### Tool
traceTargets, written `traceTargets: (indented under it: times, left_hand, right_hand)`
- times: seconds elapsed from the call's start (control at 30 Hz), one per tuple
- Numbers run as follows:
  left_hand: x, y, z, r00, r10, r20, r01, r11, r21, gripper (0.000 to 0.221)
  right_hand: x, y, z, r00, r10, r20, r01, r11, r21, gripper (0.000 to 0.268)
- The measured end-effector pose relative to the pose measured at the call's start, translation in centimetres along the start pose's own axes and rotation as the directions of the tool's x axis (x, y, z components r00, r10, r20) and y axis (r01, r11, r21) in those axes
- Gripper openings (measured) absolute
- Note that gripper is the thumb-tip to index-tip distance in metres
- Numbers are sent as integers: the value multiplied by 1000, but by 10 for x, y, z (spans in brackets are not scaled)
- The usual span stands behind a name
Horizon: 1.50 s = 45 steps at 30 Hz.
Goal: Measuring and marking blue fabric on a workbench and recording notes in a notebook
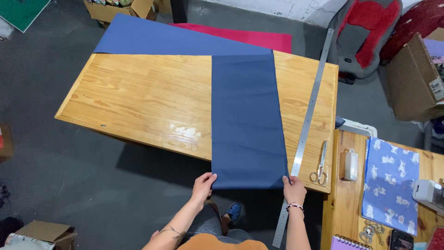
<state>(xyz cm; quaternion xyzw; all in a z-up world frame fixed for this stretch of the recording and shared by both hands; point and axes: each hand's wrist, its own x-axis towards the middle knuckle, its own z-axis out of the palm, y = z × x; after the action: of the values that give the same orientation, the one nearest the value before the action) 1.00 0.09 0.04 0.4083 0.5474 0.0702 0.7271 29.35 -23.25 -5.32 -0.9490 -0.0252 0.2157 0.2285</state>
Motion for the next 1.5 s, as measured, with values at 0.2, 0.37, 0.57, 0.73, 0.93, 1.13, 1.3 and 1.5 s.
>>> traceTargets:
  times: [0.2,0.37,0.57,0.73,0.93,1.13,1.3,1.5]
  left_hand:
    - [-7,4,5,988,55,-147,-43,996,83,18]
    - [11,-14,4,979,53,-195,-44,998,50,20]
    - [9,-12,3,976,14,-218,2,997,73,24]
    - [16,-19,1,977,53,-207,-32,994,107,25]
    - [-4,-2,6,978,35,-206,-15,995,94,23]
    - [9,-15,5,976,46,-212,-34,998,60,25]
    - [2,-10,4,977,74,-199,-53,993,107,29]
    - [12,-21,2,978,109,-177,-94,991,93,28]
  right_hand:
    - [-8,-10,-5,998,54,31,-55,998,29,44]
    - [-10,-11,-6,998,57,31,-58,998,32,45]
    - [-18,-18,-9,998,66,25,-66,997,33,43]
    - [-14,-8,-1,1000,27,-3,-27,999,41,44]
    - [-12,-3,1,1000,3,-15,-2,999,53,49]
    - [-8,-1,3,1000,-3,-14,3,999,41,48]
    - [-14,-5,0,1000,4,-5,-4,998,56,51]
    - [-17,-4,1,998,-39,-58,45,992,114,45]
